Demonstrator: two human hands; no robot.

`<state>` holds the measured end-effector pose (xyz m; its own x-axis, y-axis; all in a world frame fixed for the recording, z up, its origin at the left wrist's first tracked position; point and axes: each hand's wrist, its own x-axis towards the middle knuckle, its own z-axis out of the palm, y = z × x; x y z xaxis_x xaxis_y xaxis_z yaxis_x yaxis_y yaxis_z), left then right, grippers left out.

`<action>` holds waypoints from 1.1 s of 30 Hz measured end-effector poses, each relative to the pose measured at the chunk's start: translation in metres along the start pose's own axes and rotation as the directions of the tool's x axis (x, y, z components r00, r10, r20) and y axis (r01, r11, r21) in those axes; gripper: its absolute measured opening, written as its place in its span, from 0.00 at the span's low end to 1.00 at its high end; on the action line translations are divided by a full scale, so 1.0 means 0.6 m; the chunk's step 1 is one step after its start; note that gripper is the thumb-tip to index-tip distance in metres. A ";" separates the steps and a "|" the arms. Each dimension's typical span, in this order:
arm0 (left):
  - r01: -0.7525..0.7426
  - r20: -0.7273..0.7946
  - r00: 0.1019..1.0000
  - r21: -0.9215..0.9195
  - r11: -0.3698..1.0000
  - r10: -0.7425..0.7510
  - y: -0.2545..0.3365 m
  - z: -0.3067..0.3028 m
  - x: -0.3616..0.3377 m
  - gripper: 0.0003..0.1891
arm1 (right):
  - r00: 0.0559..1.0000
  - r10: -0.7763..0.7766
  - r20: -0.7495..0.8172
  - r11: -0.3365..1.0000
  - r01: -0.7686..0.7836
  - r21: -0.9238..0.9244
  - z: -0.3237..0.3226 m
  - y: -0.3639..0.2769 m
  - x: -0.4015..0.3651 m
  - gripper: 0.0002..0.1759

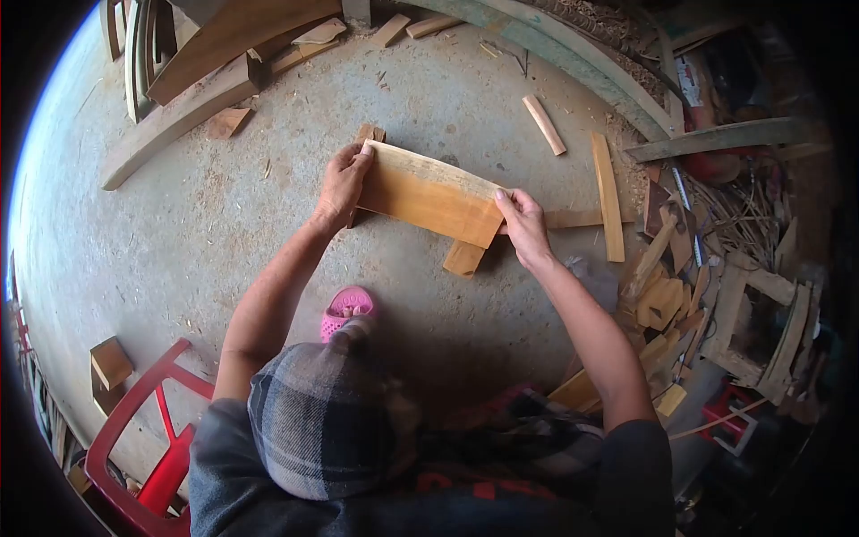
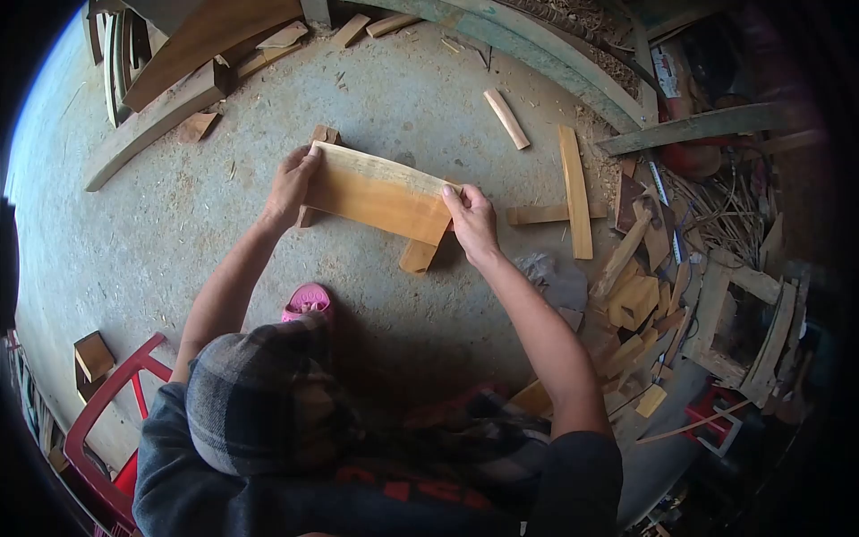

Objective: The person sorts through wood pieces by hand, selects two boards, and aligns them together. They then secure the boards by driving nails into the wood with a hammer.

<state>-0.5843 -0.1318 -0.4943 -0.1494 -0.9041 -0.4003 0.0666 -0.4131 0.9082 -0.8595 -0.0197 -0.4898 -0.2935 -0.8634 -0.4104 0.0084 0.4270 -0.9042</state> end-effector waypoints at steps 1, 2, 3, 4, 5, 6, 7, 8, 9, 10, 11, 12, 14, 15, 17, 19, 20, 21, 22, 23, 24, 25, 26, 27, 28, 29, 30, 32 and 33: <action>-0.030 0.025 0.999 0.035 0.999 0.029 -0.010 -0.002 0.008 0.21 | 0.997 -0.062 -0.054 0.998 0.061 -0.026 -0.002 0.018 0.005 0.17; -0.062 0.052 0.997 0.067 0.996 0.058 -0.015 -0.003 0.015 0.22 | 0.969 -0.183 -0.166 0.978 0.163 -0.130 -0.014 0.063 0.019 0.23; -0.061 0.064 0.996 0.060 0.996 0.057 -0.016 -0.007 0.020 0.22 | 0.967 -0.185 -0.177 0.977 0.161 -0.138 -0.018 0.057 0.008 0.23; -0.050 0.027 0.998 0.044 0.998 0.049 -0.016 -0.014 0.023 0.22 | 0.969 -0.092 -0.230 0.987 0.059 -0.148 -0.021 0.050 -0.012 0.26; -0.037 -0.011 0.999 0.030 0.999 0.038 -0.015 -0.023 0.026 0.22 | 0.959 0.002 -0.283 0.988 -0.046 -0.149 -0.020 0.045 -0.033 0.29; -0.027 -0.051 0.998 0.056 0.998 0.030 -0.004 -0.035 0.029 0.22 | 0.969 0.044 -0.244 0.961 -0.107 -0.254 -0.022 0.054 -0.048 0.38; -0.019 -0.109 0.994 0.038 0.999 0.023 0.004 -0.046 0.034 0.22 | 0.971 0.105 -0.214 0.934 -0.170 -0.313 -0.006 0.028 -0.077 0.49; -0.024 -0.110 0.993 0.046 0.999 0.029 0.007 -0.065 0.046 0.22 | 0.976 0.127 -0.175 0.881 -0.192 -0.432 0.003 0.038 -0.083 0.53; -0.030 -0.111 0.993 0.055 0.998 0.036 0.009 -0.085 0.059 0.22 | 0.978 0.155 -0.138 0.815 -0.206 -0.542 0.013 0.049 -0.085 0.58; -0.041 -0.126 0.991 0.060 0.997 0.048 0.016 -0.094 0.065 0.22 | 0.992 0.043 -0.116 0.817 -0.102 -0.567 0.030 0.059 -0.083 0.61; -0.051 -0.141 0.988 0.066 0.997 0.060 0.023 -0.102 0.070 0.23 | 0.994 -0.068 -0.091 0.808 0.001 -0.590 0.051 0.068 -0.079 0.64; -0.064 -0.138 0.988 0.079 0.995 0.075 0.026 -0.110 0.076 0.23 | 0.973 -0.188 -0.133 0.762 0.059 -0.645 0.071 0.082 -0.071 0.57; -0.061 -0.150 0.986 0.074 0.995 0.072 0.038 -0.114 0.078 0.22 | 0.969 -0.172 -0.179 0.781 0.024 -0.624 0.086 0.086 -0.053 0.53; -0.061 -0.163 0.984 0.062 0.996 0.070 0.043 -0.116 0.079 0.22 | 0.965 -0.159 -0.211 0.795 -0.002 -0.606 0.094 0.075 -0.046 0.49; -0.071 -0.177 0.981 0.047 0.996 0.078 0.041 -0.129 0.088 0.22 | 0.967 -0.125 -0.224 0.833 -0.020 -0.552 0.101 0.053 -0.042 0.43; -0.072 -0.198 0.977 0.034 0.997 0.077 0.041 -0.136 0.086 0.22 | 0.975 -0.151 -0.160 0.797 0.024 -0.604 0.108 0.043 -0.042 0.45; -0.070 -0.181 0.981 0.028 0.997 0.074 0.039 -0.140 0.084 0.22 | 0.976 -0.149 -0.159 0.799 0.025 -0.600 0.114 0.040 -0.044 0.45; -0.070 -0.164 0.984 0.021 0.997 0.072 0.039 -0.143 0.083 0.22 | 0.979 -0.148 -0.139 0.801 0.036 -0.598 0.120 0.039 -0.044 0.45; -0.071 -0.167 0.983 0.023 0.997 0.074 0.036 -0.143 0.085 0.22 | 0.982 -0.149 -0.119 0.802 0.049 -0.596 0.127 0.038 -0.044 0.46; -0.059 -0.152 0.986 0.059 0.996 0.068 0.032 -0.139 0.090 0.22 | 0.982 -0.151 -0.117 0.802 0.053 -0.595 0.133 0.048 -0.042 0.46; -0.047 -0.138 0.989 0.095 0.994 0.060 0.029 -0.131 0.094 0.22 | 0.962 -0.249 -0.116 0.774 0.125 -0.621 0.139 0.058 -0.041 0.47; -0.034 -0.128 0.991 0.109 0.993 0.048 0.026 -0.123 0.100 0.22 | 0.931 -0.345 -0.114 0.738 0.195 -0.646 0.143 0.067 -0.039 0.47; -0.039 -0.113 0.992 0.122 0.992 0.053 0.021 -0.112 0.105 0.23 | 0.931 -0.348 -0.114 0.739 0.198 -0.644 0.140 0.074 -0.035 0.47; -0.044 -0.097 0.994 0.135 0.990 0.057 0.018 -0.104 0.111 0.23 | 0.944 -0.302 -0.134 0.770 0.158 -0.619 0.136 0.064 -0.037 0.45; -0.073 -0.051 0.995 0.139 0.988 0.080 0.016 -0.097 0.118 0.22 | 0.955 -0.254 -0.153 0.797 0.117 -0.593 0.130 0.054 -0.039 0.43; -0.076 -0.049 0.995 0.137 0.988 0.084 0.014 -0.091 0.123 0.22 | 0.954 -0.258 -0.155 0.795 0.118 -0.594 0.121 0.042 -0.038 0.43; -0.070 -0.116 0.989 0.182 0.981 0.092 0.016 -0.075 0.122 0.22 | 0.968 -0.176 -0.180 0.839 0.052 -0.541 0.109 0.029 -0.036 0.38; -0.060 -0.175 0.979 0.250 0.966 0.106 0.009 -0.064 0.131 0.20 | 0.892 -0.362 -0.271 0.891 0.247 -0.381 0.099 0.085 0.000 0.31; -0.059 -0.172 0.980 0.248 0.967 0.104 0.011 -0.057 0.130 0.20 | 0.874 -0.348 -0.340 0.918 0.244 -0.312 0.092 0.112 0.022 0.31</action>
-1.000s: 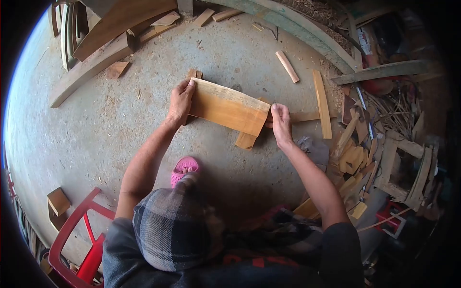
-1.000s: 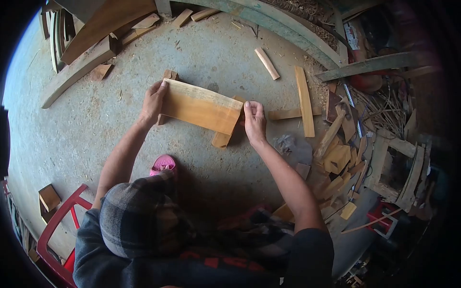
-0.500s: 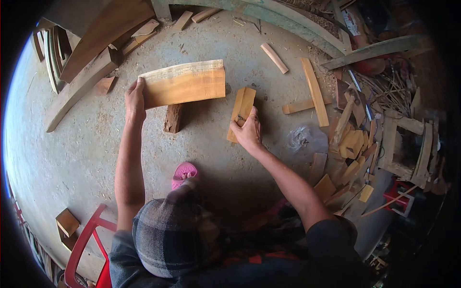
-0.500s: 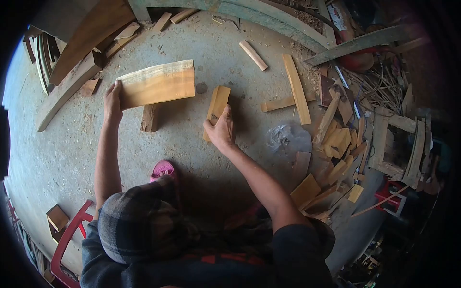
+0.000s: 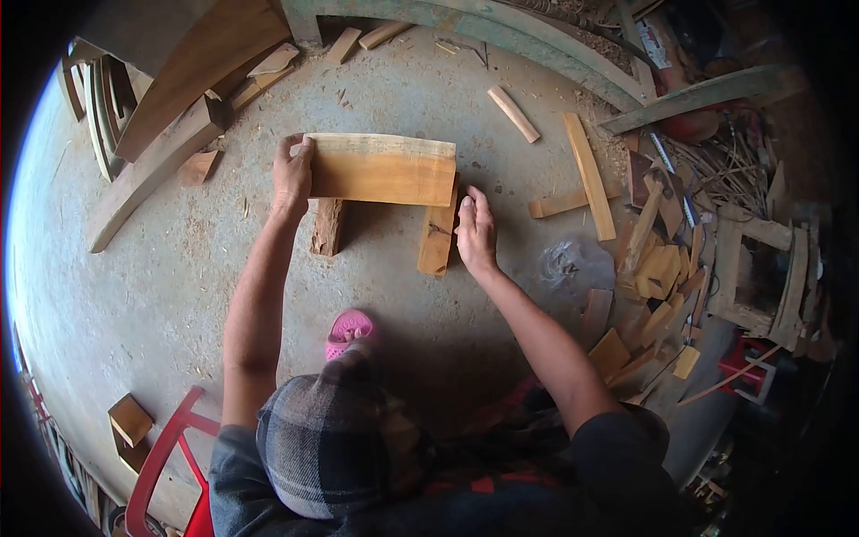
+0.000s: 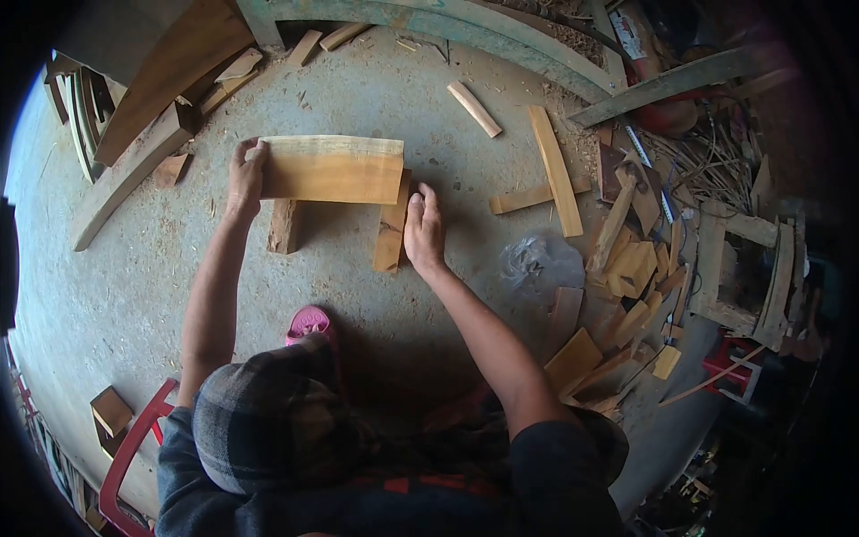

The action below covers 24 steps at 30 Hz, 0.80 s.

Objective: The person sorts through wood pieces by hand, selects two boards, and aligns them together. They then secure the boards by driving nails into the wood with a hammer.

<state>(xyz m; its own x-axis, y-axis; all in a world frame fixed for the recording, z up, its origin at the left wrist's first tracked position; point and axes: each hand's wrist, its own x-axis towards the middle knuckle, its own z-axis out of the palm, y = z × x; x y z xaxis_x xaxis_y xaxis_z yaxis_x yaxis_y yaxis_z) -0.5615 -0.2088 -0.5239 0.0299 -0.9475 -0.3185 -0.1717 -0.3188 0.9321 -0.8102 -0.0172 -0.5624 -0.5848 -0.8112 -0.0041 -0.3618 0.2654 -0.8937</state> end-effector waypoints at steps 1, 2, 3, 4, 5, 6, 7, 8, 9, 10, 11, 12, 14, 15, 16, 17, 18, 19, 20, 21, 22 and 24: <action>-0.013 -0.014 1.000 0.040 0.999 0.013 0.006 0.007 -0.004 0.19 | 0.990 0.130 0.061 0.984 -0.136 0.113 -0.010 -0.031 0.003 0.31; -0.024 -0.028 0.999 0.081 0.996 0.026 0.011 0.014 -0.010 0.19 | 0.959 0.250 0.137 0.937 -0.275 0.215 -0.019 -0.062 0.005 0.30; -0.024 -0.026 0.999 0.082 0.996 0.026 0.006 0.020 -0.008 0.19 | 0.959 0.251 0.135 0.937 -0.276 0.215 -0.019 -0.063 0.006 0.30; -0.026 -0.030 0.999 0.092 0.995 0.028 0.002 0.027 -0.006 0.18 | 0.961 0.219 0.169 0.935 -0.257 0.245 -0.018 -0.065 0.007 0.29; -0.027 -0.035 0.999 0.102 0.994 0.031 -0.003 0.031 -0.004 0.18 | 0.962 0.185 0.202 0.932 -0.237 0.274 -0.017 -0.066 0.008 0.28; -0.027 -0.037 0.999 0.102 0.994 0.030 0.003 0.036 -0.013 0.18 | 0.961 0.184 0.205 0.932 -0.237 0.274 -0.014 -0.062 0.007 0.28; -0.072 -0.025 0.997 0.170 0.983 0.077 0.013 0.040 -0.027 0.17 | 0.974 0.164 0.156 0.949 -0.199 0.243 -0.011 -0.056 0.005 0.27; -0.116 -0.012 0.992 0.238 0.964 0.123 0.020 0.040 -0.036 0.17 | 0.984 0.141 0.108 0.964 -0.162 0.211 -0.008 -0.050 0.003 0.26; -0.282 -0.082 0.933 0.441 0.852 0.351 -0.012 0.044 -0.021 0.16 | 0.984 0.135 0.116 0.964 -0.157 0.213 -0.007 -0.052 0.002 0.26; -0.278 -0.094 0.931 0.443 0.852 0.353 -0.018 0.043 -0.020 0.16 | 0.985 0.148 0.090 0.974 -0.161 0.160 -0.008 -0.056 0.001 0.26; -0.261 -0.062 0.944 0.465 0.846 0.325 -0.024 0.041 -0.019 0.16 | 0.985 0.159 0.066 0.980 -0.165 0.109 -0.008 -0.059 0.000 0.25; -0.242 -0.031 0.955 0.488 0.839 0.294 -0.025 0.038 -0.021 0.16 | 0.985 0.152 0.080 0.980 -0.160 0.115 -0.006 -0.053 0.002 0.25; -0.228 0.004 0.969 0.393 0.891 0.247 -0.036 0.032 -0.018 0.17 | 0.992 0.084 0.090 0.996 -0.085 0.009 -0.003 -0.029 0.009 0.26; -0.209 0.010 0.976 0.343 0.916 0.218 -0.037 0.026 -0.019 0.18 | 0.986 0.127 0.105 0.990 -0.132 0.043 -0.003 -0.027 0.008 0.26; -0.189 0.018 0.981 0.290 0.938 0.192 -0.041 0.023 -0.023 0.19 | 0.987 0.115 0.116 0.991 -0.122 0.051 -0.003 -0.023 0.008 0.26; -0.138 0.014 0.990 0.201 0.970 0.138 -0.045 0.020 -0.030 0.21 | 0.986 0.122 0.115 0.990 -0.129 0.053 -0.004 -0.020 0.008 0.26; -0.144 0.010 0.989 0.236 0.961 0.146 -0.045 0.014 -0.043 0.19 | 0.985 0.129 0.114 0.989 -0.136 0.056 -0.004 -0.019 0.008 0.26; -0.155 0.024 0.988 0.252 0.955 0.154 -0.053 0.008 -0.052 0.18 | 0.989 0.108 0.098 0.992 -0.114 0.061 -0.003 -0.021 0.006 0.26; -0.166 0.039 0.986 0.269 0.949 0.162 -0.062 0.004 -0.059 0.17 | 0.989 0.096 0.110 0.992 -0.103 0.067 -0.002 -0.023 0.006 0.26; -0.164 -0.002 0.986 0.234 0.958 0.169 -0.058 0.008 -0.071 0.16 | 0.990 0.099 0.101 0.994 -0.104 0.042 -0.002 -0.026 0.005 0.26; -0.162 -0.041 0.984 0.199 0.966 0.173 -0.048 0.013 -0.080 0.15 | 0.990 0.104 0.092 0.994 -0.105 0.016 -0.003 -0.029 0.004 0.26; -0.171 -0.050 0.980 0.259 0.951 0.190 -0.047 0.015 -0.065 0.16 | 0.991 0.078 0.105 0.996 -0.082 0.025 -0.002 -0.037 0.006 0.25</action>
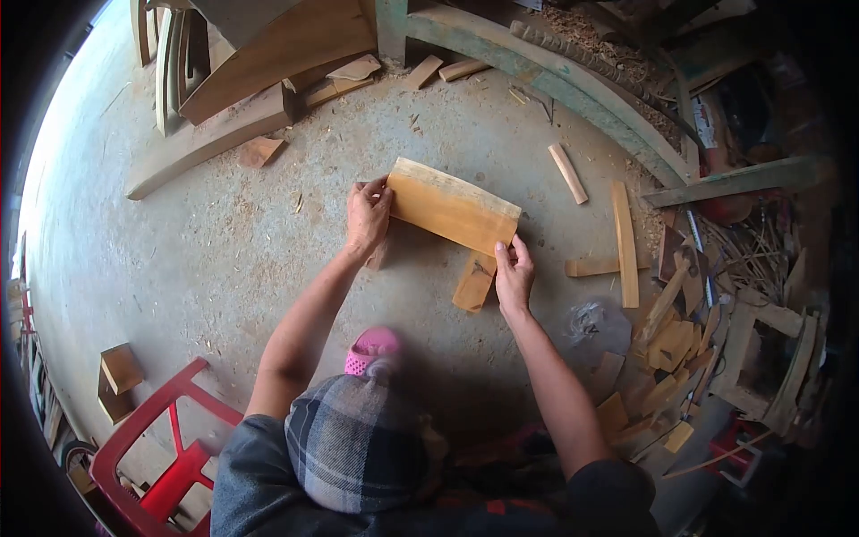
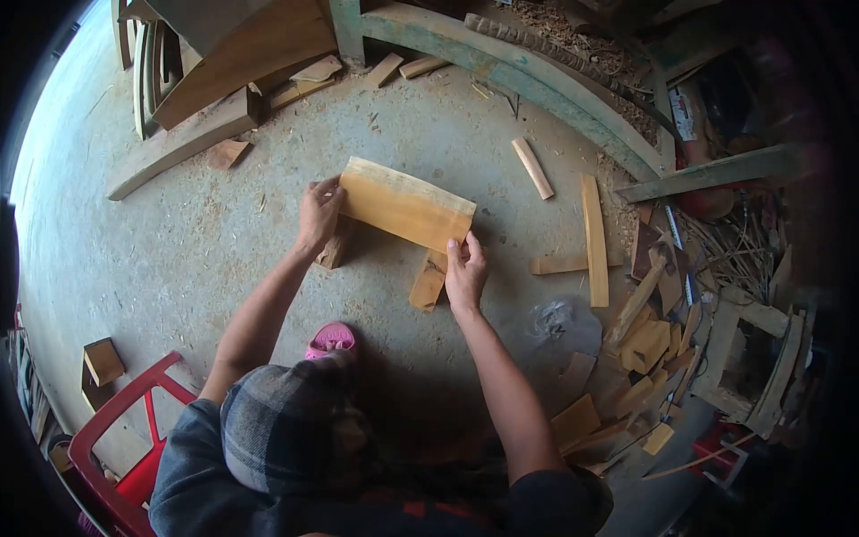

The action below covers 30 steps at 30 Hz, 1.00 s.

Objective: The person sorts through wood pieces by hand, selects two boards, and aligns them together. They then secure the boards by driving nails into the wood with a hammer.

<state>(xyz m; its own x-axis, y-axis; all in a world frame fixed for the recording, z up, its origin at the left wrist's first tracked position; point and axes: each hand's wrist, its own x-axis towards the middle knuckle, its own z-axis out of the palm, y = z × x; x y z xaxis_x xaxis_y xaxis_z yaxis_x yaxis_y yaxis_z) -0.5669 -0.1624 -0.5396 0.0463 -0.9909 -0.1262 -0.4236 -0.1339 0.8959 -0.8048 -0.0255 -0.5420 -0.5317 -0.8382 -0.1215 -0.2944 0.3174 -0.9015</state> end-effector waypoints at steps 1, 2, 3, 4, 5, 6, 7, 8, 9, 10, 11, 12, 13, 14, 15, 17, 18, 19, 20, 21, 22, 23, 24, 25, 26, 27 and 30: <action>-0.022 0.004 1.000 0.025 0.999 0.022 0.004 0.003 0.004 0.16 | 0.999 0.036 0.015 0.997 -0.037 0.073 -0.002 -0.006 -0.001 0.24; -0.045 0.010 0.999 0.050 0.998 0.045 0.009 0.005 0.009 0.16 | 0.997 0.072 0.031 0.987 -0.076 0.143 -0.004 -0.012 0.000 0.23; -0.041 0.017 0.999 0.118 0.992 0.039 0.011 0.004 0.014 0.17 | 0.997 0.073 0.031 0.988 -0.076 0.131 -0.006 -0.011 0.002 0.23; -0.036 0.012 0.999 0.114 0.993 0.035 0.004 0.003 0.023 0.17 | 0.997 0.070 0.036 0.989 -0.074 0.126 -0.008 -0.009 0.006 0.23; -0.020 0.081 0.997 0.075 0.997 0.014 -0.003 -0.003 0.030 0.18 | 0.996 0.073 0.049 0.983 -0.081 0.164 -0.010 -0.007 0.009 0.23; -0.003 0.152 0.988 0.036 0.999 -0.002 -0.011 -0.004 0.037 0.18 | 0.995 0.077 0.061 0.975 -0.088 0.202 -0.011 -0.006 0.012 0.24; 0.059 0.234 0.971 -0.028 0.998 -0.051 0.002 -0.015 0.039 0.18 | 0.994 0.090 0.065 0.963 -0.103 0.248 -0.013 -0.007 0.013 0.23; 0.065 0.234 0.970 -0.029 0.997 -0.056 0.016 -0.026 0.042 0.18 | 0.993 0.094 0.068 0.964 -0.107 0.243 -0.012 -0.007 0.015 0.23; 0.114 0.350 0.934 -0.101 0.988 -0.072 0.023 -0.037 0.048 0.18 | 0.990 0.121 0.066 0.948 -0.135 0.288 -0.013 -0.004 0.018 0.23; 0.170 0.462 0.884 -0.167 0.971 -0.075 0.021 -0.043 0.056 0.18 | 0.987 0.148 0.064 0.929 -0.161 0.332 -0.015 -0.003 0.020 0.22; 0.157 0.496 0.867 -0.175 0.972 -0.051 0.020 -0.049 0.064 0.18 | 0.981 0.176 0.088 0.939 -0.194 0.283 -0.021 -0.002 0.021 0.21; 0.159 0.523 0.850 -0.151 0.976 -0.057 0.022 -0.055 0.071 0.18 | 0.980 0.178 0.090 0.940 -0.197 0.280 -0.026 -0.008 0.020 0.21; 0.151 0.546 0.835 -0.108 0.983 -0.068 0.025 -0.061 0.076 0.18 | 0.965 0.215 0.147 0.934 -0.248 0.258 -0.031 -0.014 0.020 0.21; 0.141 0.570 0.818 -0.065 0.988 -0.079 0.028 -0.065 0.081 0.18 | 0.946 0.252 0.202 0.926 -0.297 0.233 -0.034 -0.020 0.019 0.20; 0.143 0.574 0.815 -0.066 0.987 -0.080 0.027 -0.064 0.084 0.18 | 0.946 0.256 0.198 0.926 -0.299 0.231 -0.034 -0.024 0.018 0.20; 0.085 0.519 0.851 0.010 0.996 -0.077 0.024 -0.057 0.085 0.18 | 0.952 0.252 0.177 0.918 -0.293 0.269 -0.032 -0.028 0.013 0.19; 0.089 0.529 0.845 0.009 0.996 -0.080 0.021 -0.053 0.086 0.18 | 0.950 0.262 0.169 0.917 -0.299 0.265 -0.034 -0.026 0.013 0.19; 0.046 0.502 0.863 0.016 0.999 -0.048 0.018 -0.050 0.088 0.19 | 0.949 0.265 0.169 0.915 -0.303 0.266 -0.035 -0.025 0.014 0.19; 0.004 0.473 0.881 0.025 1.000 -0.015 0.014 -0.047 0.087 0.19 | 0.948 0.267 0.172 0.913 -0.306 0.269 -0.036 -0.023 0.014 0.19; -0.041 0.447 0.894 0.057 0.998 0.011 0.015 -0.045 0.084 0.18 | 0.949 0.263 0.176 0.915 -0.303 0.265 -0.036 -0.021 0.014 0.20; -0.039 0.451 0.893 0.058 0.998 0.008 0.016 -0.046 0.083 0.18 | 0.948 0.267 0.174 0.915 -0.306 0.264 -0.036 -0.019 0.013 0.20; -0.012 0.458 0.889 0.040 0.999 -0.008 0.018 -0.049 0.083 0.18 | 0.945 0.273 0.181 0.911 -0.314 0.268 -0.036 -0.019 0.013 0.20; 0.014 0.466 0.885 0.022 1.000 -0.023 0.023 -0.051 0.082 0.19 | 0.942 0.278 0.188 0.907 -0.322 0.273 -0.036 -0.019 0.013 0.20; 0.037 0.487 0.872 0.005 0.999 -0.035 0.027 -0.053 0.080 0.20 | 0.942 0.280 0.183 0.906 -0.322 0.274 -0.036 -0.019 0.015 0.20; 0.034 0.493 0.869 0.005 0.999 -0.032 0.031 -0.054 0.075 0.20 | 0.935 0.295 0.196 0.905 -0.339 0.256 -0.037 -0.019 0.017 0.21; 0.044 0.479 0.877 -0.020 0.999 -0.029 0.034 -0.054 0.069 0.20 | 0.928 0.310 0.208 0.904 -0.356 0.239 -0.038 -0.020 0.017 0.21; 0.053 0.473 0.881 -0.053 0.997 -0.022 0.033 -0.054 0.065 0.20 | 0.916 0.330 0.229 0.891 -0.383 0.246 -0.040 -0.026 0.017 0.22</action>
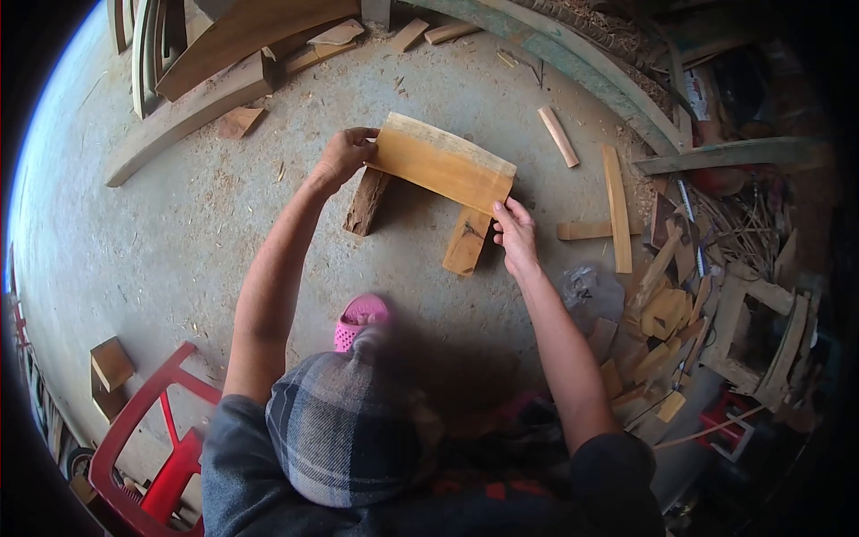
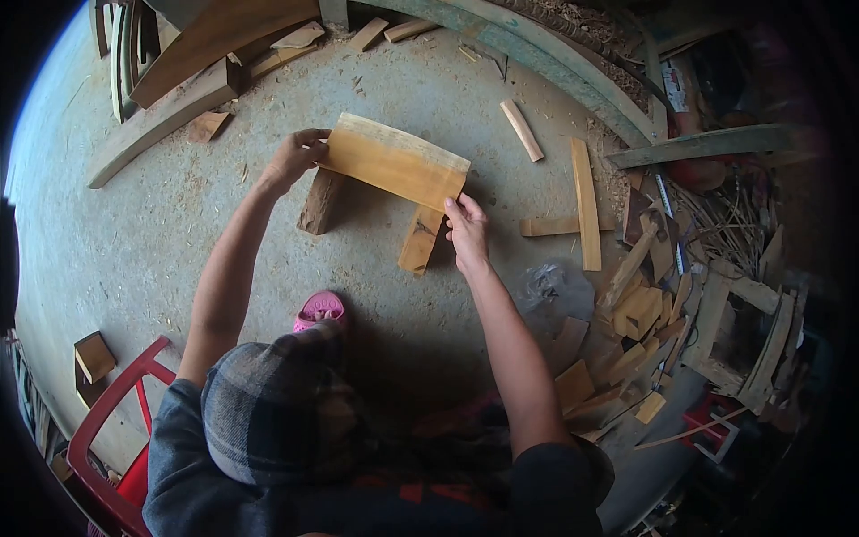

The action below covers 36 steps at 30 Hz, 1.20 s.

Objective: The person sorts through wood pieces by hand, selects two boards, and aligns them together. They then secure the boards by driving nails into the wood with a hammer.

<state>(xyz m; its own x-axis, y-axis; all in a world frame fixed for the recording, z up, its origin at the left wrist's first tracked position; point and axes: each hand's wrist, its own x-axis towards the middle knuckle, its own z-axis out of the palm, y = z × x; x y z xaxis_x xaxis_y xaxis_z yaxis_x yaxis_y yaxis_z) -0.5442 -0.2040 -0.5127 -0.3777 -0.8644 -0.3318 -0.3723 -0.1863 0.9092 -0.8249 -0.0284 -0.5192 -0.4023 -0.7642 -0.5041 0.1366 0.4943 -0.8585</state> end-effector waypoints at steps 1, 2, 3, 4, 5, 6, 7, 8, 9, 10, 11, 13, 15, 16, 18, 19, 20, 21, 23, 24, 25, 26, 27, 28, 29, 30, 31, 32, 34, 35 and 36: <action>-0.002 0.003 1.000 -0.011 1.000 0.002 -0.003 0.000 0.001 0.19 | 1.000 -0.001 -0.003 1.000 0.001 0.004 0.001 -0.001 -0.001 0.22; -0.004 0.006 1.000 -0.007 1.000 0.004 -0.005 0.001 0.003 0.19 | 1.000 0.002 -0.011 1.000 -0.002 0.006 0.003 -0.003 -0.002 0.23; 0.003 -0.002 1.000 -0.023 1.000 -0.003 -0.002 0.001 0.000 0.20 | 1.000 0.006 -0.019 1.000 -0.006 0.008 0.004 -0.002 -0.004 0.23; 0.009 -0.009 1.000 -0.040 0.999 -0.010 0.001 0.002 -0.001 0.20 | 1.000 0.005 -0.022 1.000 -0.005 0.013 0.006 0.000 -0.005 0.23; 0.008 -0.006 1.000 -0.037 0.999 -0.008 0.004 0.003 -0.003 0.20 | 1.000 -0.008 -0.028 1.000 0.009 0.009 0.007 0.001 -0.006 0.24; 0.018 -0.008 1.000 -0.061 0.998 -0.019 0.003 0.004 -0.004 0.21 | 0.999 -0.022 -0.033 1.000 0.022 0.004 0.007 0.001 -0.006 0.25; 0.030 -0.011 0.999 -0.085 0.996 -0.031 0.001 0.003 -0.005 0.21 | 0.999 -0.022 -0.034 1.000 0.022 0.005 0.007 0.001 -0.006 0.25; 0.032 -0.010 0.999 -0.085 0.996 -0.033 -0.001 0.002 -0.005 0.21 | 0.999 -0.024 -0.041 1.000 0.024 0.000 0.007 0.001 -0.006 0.26; 0.043 0.016 0.999 -0.126 0.991 -0.041 -0.001 -0.001 -0.003 0.22 | 0.999 -0.025 -0.046 1.000 0.025 -0.005 0.008 0.001 -0.005 0.26; 0.054 0.043 0.998 -0.167 0.984 -0.048 -0.003 -0.003 -0.003 0.22 | 0.999 -0.024 -0.046 1.000 0.023 -0.006 0.008 0.002 -0.004 0.26; 0.056 0.044 0.998 -0.168 0.984 -0.049 -0.005 -0.003 -0.004 0.22 | 0.998 -0.031 -0.045 0.999 0.030 -0.017 0.007 0.002 -0.003 0.26; 0.074 0.046 0.997 -0.205 0.976 -0.066 -0.004 -0.004 -0.005 0.23 | 0.998 -0.039 -0.050 0.999 0.037 -0.028 0.005 0.002 -0.001 0.25; 0.073 0.037 0.997 -0.216 0.974 -0.067 -0.006 -0.002 -0.005 0.23 | 0.998 -0.043 -0.049 0.999 0.043 -0.019 0.006 0.004 0.001 0.25; 0.072 0.023 0.997 -0.228 0.971 -0.069 -0.008 -0.001 -0.005 0.22 | 0.998 -0.042 -0.053 0.999 0.041 -0.018 0.004 0.004 0.001 0.25; 0.069 0.028 0.998 -0.214 0.975 -0.064 -0.010 -0.003 -0.003 0.22 | 0.999 -0.037 -0.027 0.999 0.036 -0.033 0.002 0.002 0.004 0.23; 0.066 0.028 0.998 -0.200 0.978 -0.062 -0.011 -0.002 -0.003 0.22 | 0.999 -0.035 -0.029 0.999 0.034 -0.033 0.002 0.001 0.005 0.23; 0.067 0.030 0.998 -0.200 0.977 -0.063 -0.012 -0.002 -0.003 0.22 | 0.998 -0.054 -0.022 0.998 0.053 -0.034 0.002 0.000 0.007 0.23; 0.069 0.025 0.998 -0.184 0.981 -0.066 -0.009 -0.002 -0.004 0.21 | 0.997 -0.072 -0.014 0.997 0.072 -0.034 0.002 -0.001 0.007 0.22; 0.071 0.021 0.997 -0.166 0.984 -0.068 -0.003 -0.002 -0.007 0.21 | 0.998 -0.057 -0.004 0.997 0.057 -0.052 0.002 -0.004 0.005 0.22; 0.075 0.026 0.997 -0.174 0.982 -0.072 -0.003 -0.003 -0.007 0.21 | 0.999 -0.044 0.006 0.996 0.044 -0.072 0.001 -0.005 0.006 0.22; 0.079 0.031 0.997 -0.182 0.980 -0.074 -0.003 -0.003 -0.007 0.21 | 0.999 -0.045 0.004 0.996 0.045 -0.072 -0.003 -0.006 0.008 0.22; 0.078 0.033 0.997 -0.183 0.980 -0.073 -0.003 -0.003 -0.008 0.21 | 0.998 -0.014 0.059 0.996 0.019 -0.092 -0.009 -0.009 0.009 0.23; 0.078 0.022 0.997 -0.180 0.981 -0.075 -0.002 -0.003 -0.008 0.20 | 0.994 0.017 0.110 0.994 -0.005 -0.112 -0.014 -0.018 0.006 0.24; 0.080 0.016 0.997 -0.176 0.981 -0.079 -0.002 -0.001 -0.009 0.20 | 0.995 0.018 0.102 0.994 -0.007 -0.110 -0.025 -0.028 0.001 0.24; 0.085 0.005 0.996 -0.141 0.986 -0.085 -0.001 -0.001 -0.010 0.20 | 0.989 0.034 0.143 0.953 0.011 -0.302 -0.044 -0.040 -0.005 0.27; 0.089 0.003 0.996 -0.105 0.990 -0.090 -0.003 -0.001 -0.010 0.20 | 0.983 0.062 0.173 0.876 0.029 -0.481 -0.067 -0.054 -0.016 0.30; 0.095 -0.008 0.995 -0.104 0.990 -0.096 -0.010 0.000 -0.008 0.20 | 0.946 0.051 0.319 0.719 0.187 -0.669 -0.106 -0.070 -0.019 0.32; 0.092 -0.013 0.996 -0.074 0.993 -0.094 -0.016 -0.001 -0.008 0.20 | 0.904 0.065 0.422 0.626 0.292 -0.723 -0.155 -0.084 -0.031 0.31; 0.108 0.015 0.994 -0.089 0.990 -0.107 -0.026 -0.001 -0.008 0.24 | 0.917 0.176 0.357 0.534 0.216 -0.817 -0.245 -0.103 -0.069 0.30; 0.098 0.017 0.995 -0.109 0.989 -0.096 -0.029 -0.002 -0.012 0.27 | 0.936 0.170 0.307 0.533 0.174 -0.828 -0.298 -0.098 -0.093 0.29; 0.089 0.020 0.996 -0.120 0.989 -0.088 -0.035 -0.003 -0.012 0.28 | 0.948 0.168 0.269 0.613 0.113 -0.782 -0.365 -0.068 -0.110 0.29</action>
<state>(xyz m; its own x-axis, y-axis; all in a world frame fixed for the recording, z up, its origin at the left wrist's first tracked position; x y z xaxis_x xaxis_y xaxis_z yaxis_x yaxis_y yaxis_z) -0.5321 -0.1950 -0.5290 -0.3609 -0.8351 -0.4152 -0.3000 -0.3176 0.8995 -1.0021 0.0928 -0.4302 -0.1154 -0.7531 -0.6477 -0.6700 0.5404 -0.5090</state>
